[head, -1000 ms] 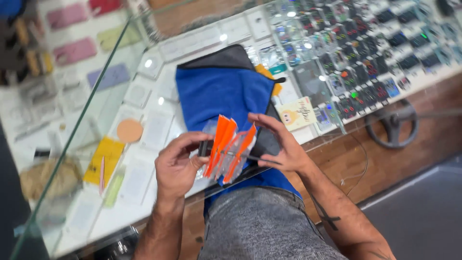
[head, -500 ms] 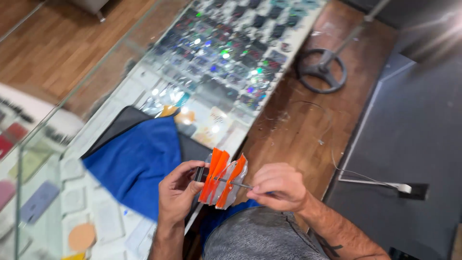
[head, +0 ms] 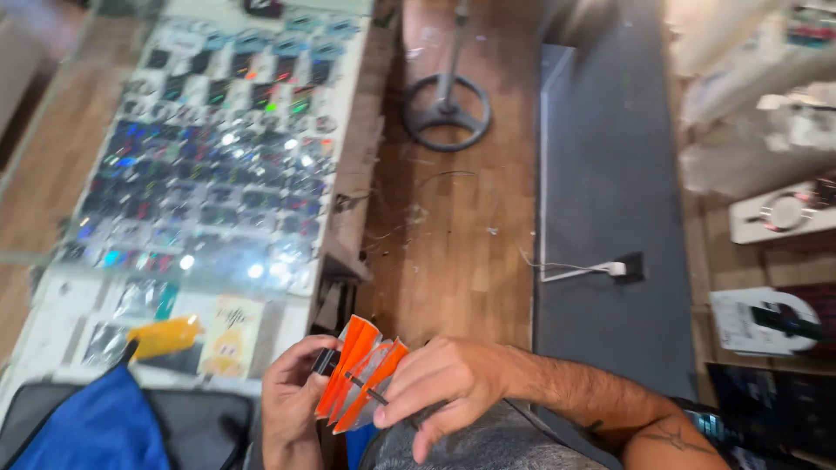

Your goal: Organizing and hanging packaged phone cases onto a wall display rack in a mobile repair shop.

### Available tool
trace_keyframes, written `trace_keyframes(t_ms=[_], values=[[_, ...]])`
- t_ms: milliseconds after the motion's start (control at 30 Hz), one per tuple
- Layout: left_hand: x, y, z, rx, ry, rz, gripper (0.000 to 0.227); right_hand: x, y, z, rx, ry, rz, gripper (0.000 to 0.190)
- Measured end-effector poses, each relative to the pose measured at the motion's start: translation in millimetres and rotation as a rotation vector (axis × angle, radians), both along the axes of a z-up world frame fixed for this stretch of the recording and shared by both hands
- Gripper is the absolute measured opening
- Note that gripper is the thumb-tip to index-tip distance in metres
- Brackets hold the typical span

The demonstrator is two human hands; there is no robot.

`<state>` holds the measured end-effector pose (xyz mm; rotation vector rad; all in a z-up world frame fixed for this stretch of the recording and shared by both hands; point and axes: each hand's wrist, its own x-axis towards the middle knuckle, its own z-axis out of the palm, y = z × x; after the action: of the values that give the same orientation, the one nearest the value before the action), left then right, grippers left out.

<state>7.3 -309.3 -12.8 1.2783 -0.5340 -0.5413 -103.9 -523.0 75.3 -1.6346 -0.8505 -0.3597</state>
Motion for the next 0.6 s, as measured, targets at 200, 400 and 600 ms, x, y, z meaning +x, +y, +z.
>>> trace_keyframes(t_ms=[200,400,600], values=[[28.1,-85.4,-8.4,-0.032,0.022,-0.312,0.049,-26.1,-51.3,-18.5,0.001,0.087,-0.138,0.029],[52.0,-174.1,-19.4,-0.093,0.034,-0.570,0.046,-35.5,-92.5,-9.8,-0.036,0.078,-0.392,0.022],[85.7,-263.3,-17.9,-0.155,0.020,-0.800,0.042,-16.2,-130.0,-0.5,-0.172,0.019,-0.767,0.023]])
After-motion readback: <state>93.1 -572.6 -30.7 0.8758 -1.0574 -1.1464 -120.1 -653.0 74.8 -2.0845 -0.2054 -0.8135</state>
